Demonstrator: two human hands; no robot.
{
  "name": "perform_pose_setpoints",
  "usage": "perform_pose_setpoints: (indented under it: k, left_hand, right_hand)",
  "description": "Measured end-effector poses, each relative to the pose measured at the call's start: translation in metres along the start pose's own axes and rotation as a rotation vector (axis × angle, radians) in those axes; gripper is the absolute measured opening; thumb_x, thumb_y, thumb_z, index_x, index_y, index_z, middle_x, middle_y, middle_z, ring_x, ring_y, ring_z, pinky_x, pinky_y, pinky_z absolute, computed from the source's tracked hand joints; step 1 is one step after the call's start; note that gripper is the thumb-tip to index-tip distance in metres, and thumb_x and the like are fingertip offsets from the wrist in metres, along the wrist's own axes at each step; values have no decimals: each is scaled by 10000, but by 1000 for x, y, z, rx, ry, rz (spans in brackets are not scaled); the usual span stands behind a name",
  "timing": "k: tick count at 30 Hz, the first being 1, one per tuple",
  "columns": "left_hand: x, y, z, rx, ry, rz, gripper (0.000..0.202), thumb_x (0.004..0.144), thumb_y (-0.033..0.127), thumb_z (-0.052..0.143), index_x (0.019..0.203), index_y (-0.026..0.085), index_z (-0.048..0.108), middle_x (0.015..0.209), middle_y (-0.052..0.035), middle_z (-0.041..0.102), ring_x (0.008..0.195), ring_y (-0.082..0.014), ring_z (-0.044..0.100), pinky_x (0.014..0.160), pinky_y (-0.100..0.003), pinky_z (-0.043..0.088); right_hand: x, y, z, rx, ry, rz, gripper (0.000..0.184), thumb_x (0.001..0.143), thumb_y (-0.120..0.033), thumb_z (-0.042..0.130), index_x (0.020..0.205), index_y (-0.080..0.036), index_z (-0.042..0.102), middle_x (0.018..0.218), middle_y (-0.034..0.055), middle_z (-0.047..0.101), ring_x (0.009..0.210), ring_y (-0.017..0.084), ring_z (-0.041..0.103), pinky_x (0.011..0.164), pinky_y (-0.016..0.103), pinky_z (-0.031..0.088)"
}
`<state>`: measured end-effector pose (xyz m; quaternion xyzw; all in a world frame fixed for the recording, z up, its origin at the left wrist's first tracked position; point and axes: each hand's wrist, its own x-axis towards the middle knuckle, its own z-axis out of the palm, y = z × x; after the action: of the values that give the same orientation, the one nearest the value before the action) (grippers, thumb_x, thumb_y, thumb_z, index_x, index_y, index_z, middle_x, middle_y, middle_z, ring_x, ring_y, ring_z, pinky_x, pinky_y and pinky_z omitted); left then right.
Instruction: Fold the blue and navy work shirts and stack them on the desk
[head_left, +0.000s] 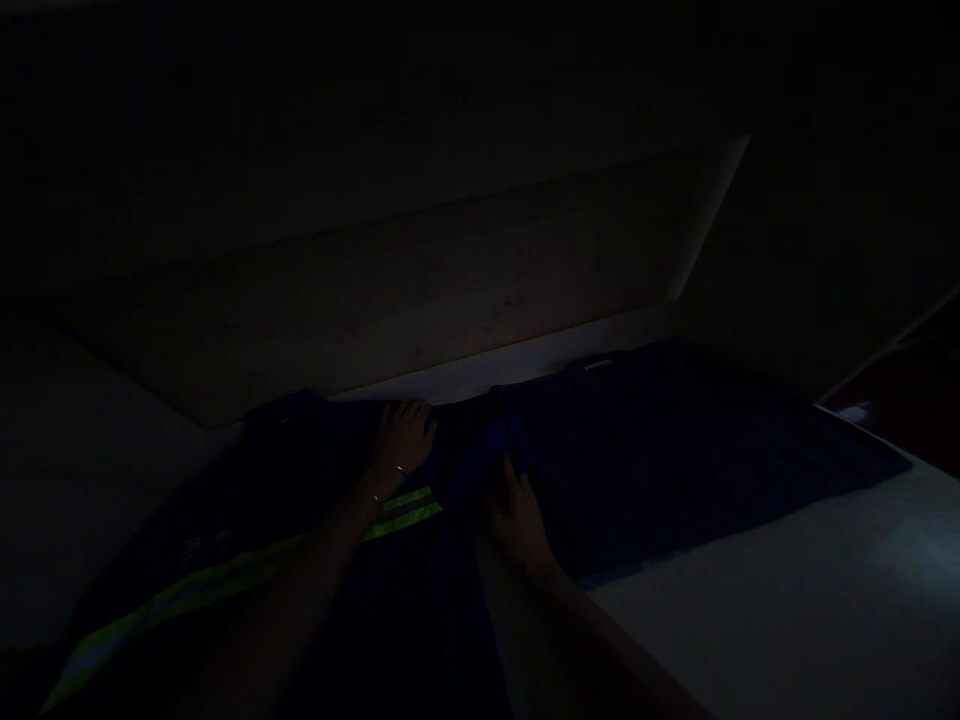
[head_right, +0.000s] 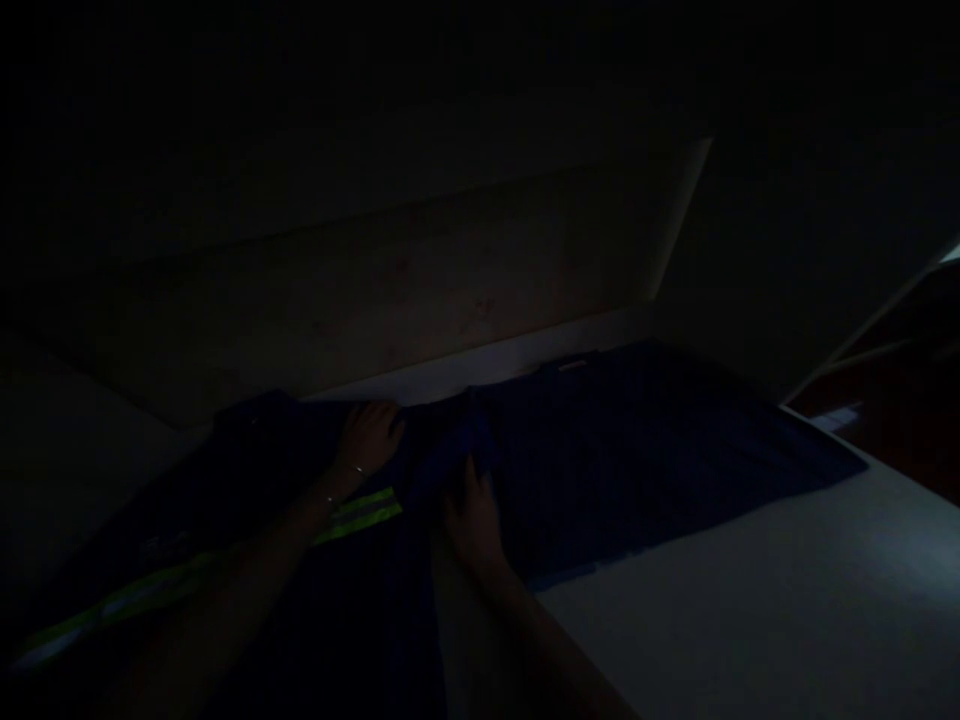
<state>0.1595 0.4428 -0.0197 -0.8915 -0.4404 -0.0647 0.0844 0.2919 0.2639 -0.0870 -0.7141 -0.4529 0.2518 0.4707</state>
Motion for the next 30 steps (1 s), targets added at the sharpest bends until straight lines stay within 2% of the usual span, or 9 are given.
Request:
perform_pose_setpoints:
  k: [4,7,9,13,17,21,24,25,30]
  left_hand:
    - [33,-20,9,56,-149,-16,464,876,481,465,1220,204,605,1261,-130,643,1181,-308,551,999,-486,379]
    - [43,-30,14,92,-243,-19,359,813,482,549,1033,233,686,1122,-118,707,1075,-333,609,924,-511,399]
    - [44,-32,14,114,-243,-15,296,844,427,512,991,243,690,1081,-99,720,1031,-313,627,905,-504,396]
    - [42,-38,9,172,-100,-38,348,929,333,365,1139,230,623,1176,-123,667,1103,-300,572,927,-500,357]
    - [36,-40,12,227,-9,-83,368,947,308,326,1161,212,609,1182,-156,626,1125,-321,524,942,-515,341]
    - [27,-26,16,223,78,-89,433,960,340,290,1273,190,548,1298,-162,556,1143,-317,515,949,-480,373]
    - [17,-14,14,167,221,-151,502,970,376,233,1320,152,515,1390,-163,499,1201,-311,496,987,-443,382]
    - [13,-13,14,142,227,-178,527,970,402,223,1323,144,516,1394,-165,501,1215,-311,494,994,-438,387]
    - [-15,-22,35,50,-84,-288,639,938,519,223,1367,133,497,1446,-186,477,1323,-354,422,1043,-526,368]
  right_hand:
    - [1,-2,-4,44,46,69,691,876,-406,475,1467,-67,358,1475,198,381,1388,291,352,1148,438,305]
    - [1,-4,-6,60,41,104,677,889,-426,462,1456,-65,375,1469,202,385,1386,299,356,1145,442,310]
    - [1,-4,-5,60,45,115,659,888,-403,473,1459,-88,379,1477,185,384,1392,295,348,1146,435,313]
    - [1,0,-2,47,34,104,646,880,-371,495,1462,-110,387,1492,169,374,1408,302,321,1146,443,317]
    - [3,3,-2,43,49,40,639,871,-324,490,1464,-112,381,1534,147,321,1419,269,304,1165,431,288]
    - [6,1,-5,36,-1,115,702,863,-318,475,1481,-25,317,1536,204,298,1434,305,261,1174,465,252]
    - [7,-2,-7,58,3,117,712,858,-317,471,1491,-39,300,1531,189,311,1430,298,271,1180,456,239]
    - [7,-3,-8,69,15,117,705,858,-313,468,1492,-53,303,1529,179,318,1427,291,278,1181,450,238]
    - [6,-5,-8,92,57,93,672,853,-302,476,1481,-105,343,1500,145,373,1408,275,315,1174,436,260]
